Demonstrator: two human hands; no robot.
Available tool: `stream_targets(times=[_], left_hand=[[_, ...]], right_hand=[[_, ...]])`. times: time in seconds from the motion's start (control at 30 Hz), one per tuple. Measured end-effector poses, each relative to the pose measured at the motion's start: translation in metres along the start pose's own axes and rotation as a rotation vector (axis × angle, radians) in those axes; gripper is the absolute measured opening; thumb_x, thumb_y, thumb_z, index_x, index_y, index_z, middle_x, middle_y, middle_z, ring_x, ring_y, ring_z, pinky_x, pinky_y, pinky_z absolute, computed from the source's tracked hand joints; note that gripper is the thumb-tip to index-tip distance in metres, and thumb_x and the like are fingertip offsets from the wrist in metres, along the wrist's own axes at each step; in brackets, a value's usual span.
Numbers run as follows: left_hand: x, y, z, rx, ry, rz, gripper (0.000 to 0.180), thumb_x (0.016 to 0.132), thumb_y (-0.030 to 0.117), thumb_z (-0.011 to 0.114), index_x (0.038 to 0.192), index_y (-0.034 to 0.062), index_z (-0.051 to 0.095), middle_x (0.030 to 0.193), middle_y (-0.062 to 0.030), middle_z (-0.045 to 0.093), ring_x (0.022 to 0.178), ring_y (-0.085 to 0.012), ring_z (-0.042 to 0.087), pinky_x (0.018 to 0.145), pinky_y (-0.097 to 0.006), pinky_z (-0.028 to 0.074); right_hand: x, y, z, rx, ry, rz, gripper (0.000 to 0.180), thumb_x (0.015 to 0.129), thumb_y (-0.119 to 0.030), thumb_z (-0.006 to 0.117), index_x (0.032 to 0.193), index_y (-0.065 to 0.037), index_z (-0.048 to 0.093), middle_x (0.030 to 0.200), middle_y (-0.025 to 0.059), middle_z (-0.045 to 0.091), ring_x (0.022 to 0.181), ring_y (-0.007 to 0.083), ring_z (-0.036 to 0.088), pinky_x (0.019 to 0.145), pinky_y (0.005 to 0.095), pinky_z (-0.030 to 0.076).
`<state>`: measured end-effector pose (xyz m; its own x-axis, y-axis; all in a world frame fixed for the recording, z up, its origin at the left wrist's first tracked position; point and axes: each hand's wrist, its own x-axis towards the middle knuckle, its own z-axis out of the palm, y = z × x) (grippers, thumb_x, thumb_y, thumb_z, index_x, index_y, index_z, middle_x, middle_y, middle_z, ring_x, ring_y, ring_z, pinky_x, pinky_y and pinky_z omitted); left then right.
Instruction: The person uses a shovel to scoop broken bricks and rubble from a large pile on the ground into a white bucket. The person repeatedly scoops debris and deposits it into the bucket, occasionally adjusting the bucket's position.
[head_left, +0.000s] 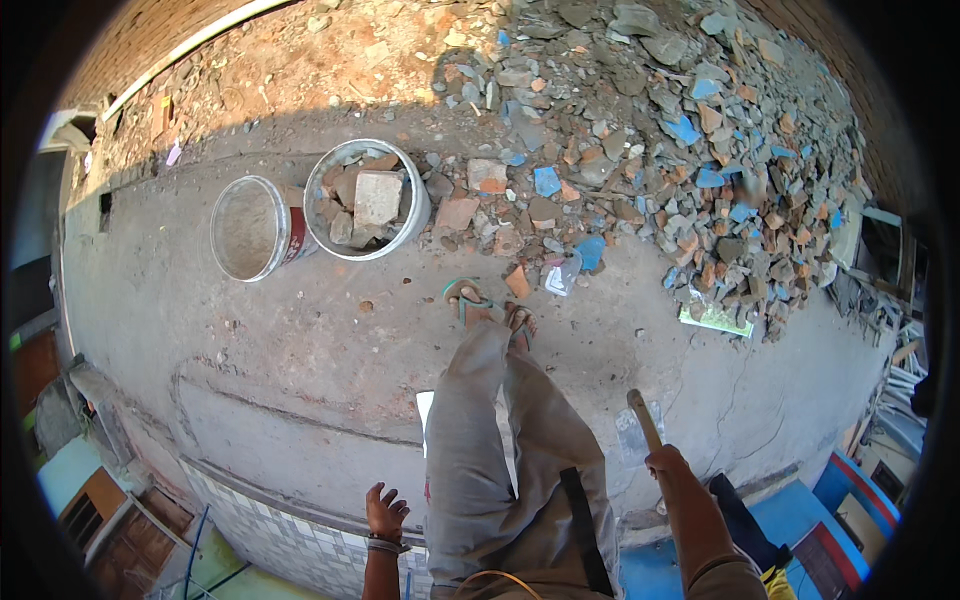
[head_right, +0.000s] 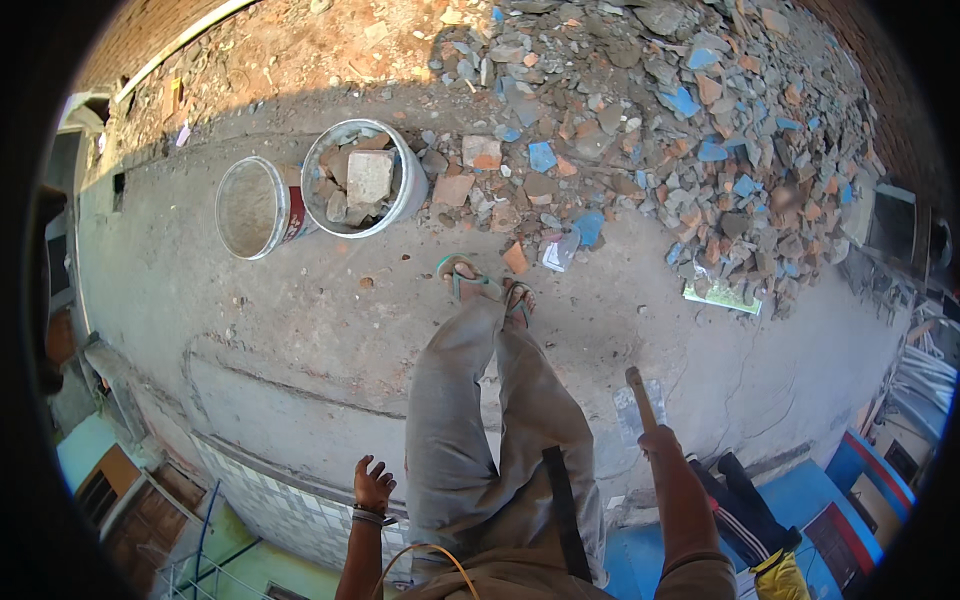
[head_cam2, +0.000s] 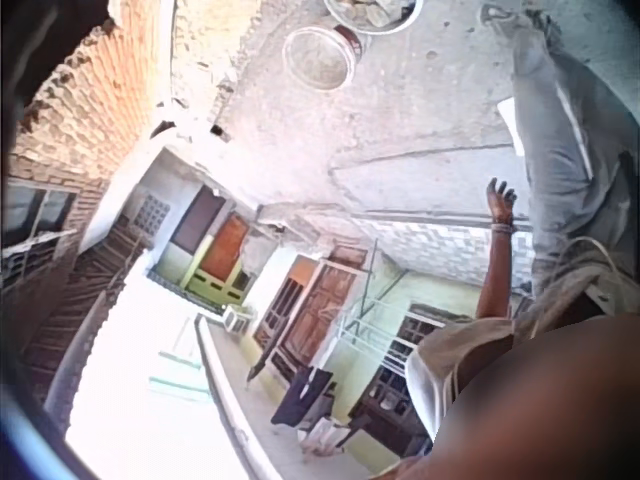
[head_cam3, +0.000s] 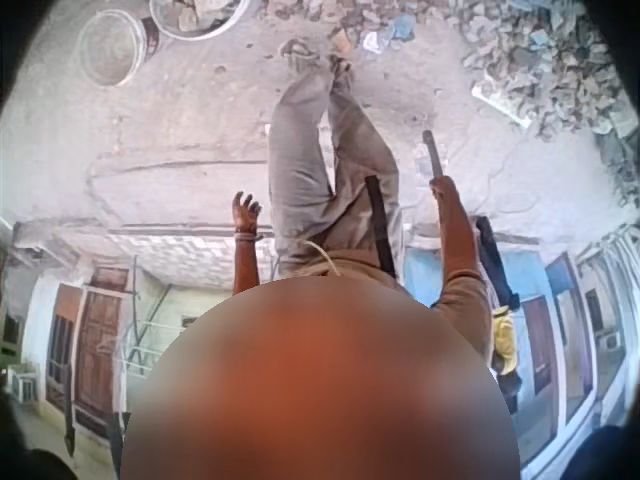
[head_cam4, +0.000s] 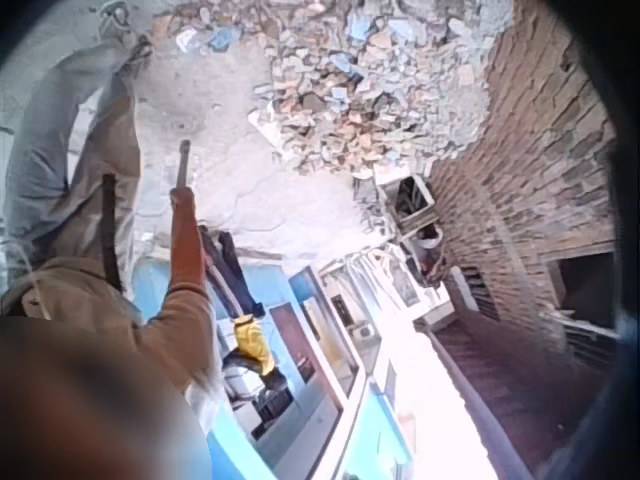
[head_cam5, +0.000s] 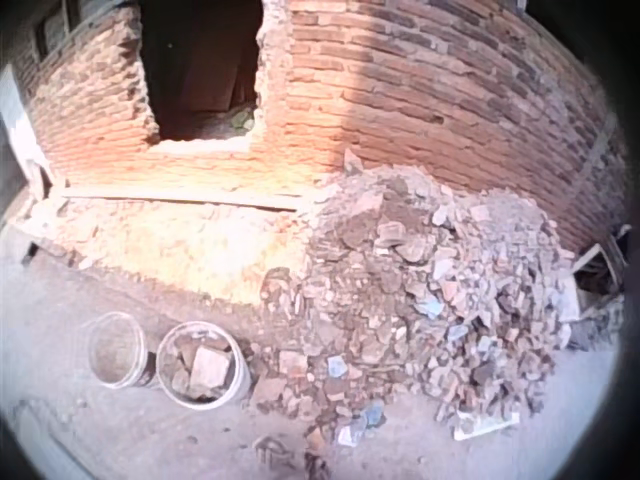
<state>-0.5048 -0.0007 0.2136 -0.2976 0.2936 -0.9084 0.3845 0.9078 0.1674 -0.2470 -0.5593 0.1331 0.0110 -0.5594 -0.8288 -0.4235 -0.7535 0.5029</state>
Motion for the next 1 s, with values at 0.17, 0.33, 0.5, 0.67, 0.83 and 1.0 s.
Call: stream_targets(times=[0.17,0.33,0.5,0.67,0.83,1.0], left_hand=[[0.050,0.037,0.017,0.296,0.057,0.120,0.058,0.083,0.040,0.063,0.128,0.0105,0.042,0.118,-0.0153,0.056,0.087,-0.0284,0.059,0.070,-0.045,0.051],[0.147,0.182,0.049,0.381,-0.034,0.236,0.083,0.081,0.050,0.061,0.146,0.0130,0.028,0.146,-0.0158,0.039,0.124,-0.0380,0.045,0.098,-0.052,0.040],[0.245,0.323,0.099,0.099,-0.136,0.125,0.105,0.074,0.059,0.066,0.152,0.0140,0.012,0.151,-0.0105,0.032,0.133,-0.0359,0.037,0.108,-0.054,0.031],[0.371,0.432,0.132,-0.157,-0.241,0.052,0.102,0.076,0.060,0.063,0.150,0.0106,0.013,0.149,-0.0210,0.024,0.131,-0.0382,0.037,0.098,-0.059,0.043],[0.472,0.487,0.164,-0.261,-0.167,0.009,0.098,0.077,0.052,0.072,0.147,0.0073,0.021,0.149,-0.0205,0.022,0.124,-0.0397,0.046,0.089,-0.061,0.051],[0.499,0.498,0.189,-0.365,-0.439,-0.146,0.090,0.085,0.048,0.066,0.147,0.0015,0.021,0.147,-0.0219,0.034,0.127,-0.0421,0.044,0.091,-0.064,0.047]], right_hand=[[-0.028,0.110,0.082,-0.036,-0.213,-0.044,0.016,0.074,-0.011,0.065,0.066,0.003,0.066,0.062,0.0145,0.065,0.055,0.0237,0.067,0.055,0.0376,0.056],[-0.142,0.136,0.158,0.619,-0.390,0.199,0.012,0.078,-0.009,0.065,0.071,0.000,0.061,0.060,0.0124,0.057,0.050,0.0257,0.059,0.048,0.0418,0.052],[-0.253,0.077,0.272,0.528,-0.291,0.179,0.033,0.078,-0.032,0.065,0.082,0.000,0.068,0.081,0.0158,0.068,0.068,0.0246,0.066,0.066,0.0390,0.054],[-0.312,-0.040,0.369,0.528,-0.229,0.235,0.034,0.078,-0.033,0.065,0.083,0.001,0.068,0.084,0.0173,0.068,0.072,0.0261,0.066,0.068,0.0396,0.054],[-0.346,-0.101,0.432,0.559,-0.218,0.248,0.036,0.078,-0.034,0.065,0.084,0.001,0.068,0.086,0.0187,0.068,0.075,0.0277,0.066,0.069,0.0403,0.054],[-0.364,-0.124,0.464,0.579,-0.213,0.269,0.038,0.078,-0.035,0.065,0.085,0.002,0.068,0.088,0.0201,0.067,0.079,0.0292,0.066,0.071,0.0409,0.054]])
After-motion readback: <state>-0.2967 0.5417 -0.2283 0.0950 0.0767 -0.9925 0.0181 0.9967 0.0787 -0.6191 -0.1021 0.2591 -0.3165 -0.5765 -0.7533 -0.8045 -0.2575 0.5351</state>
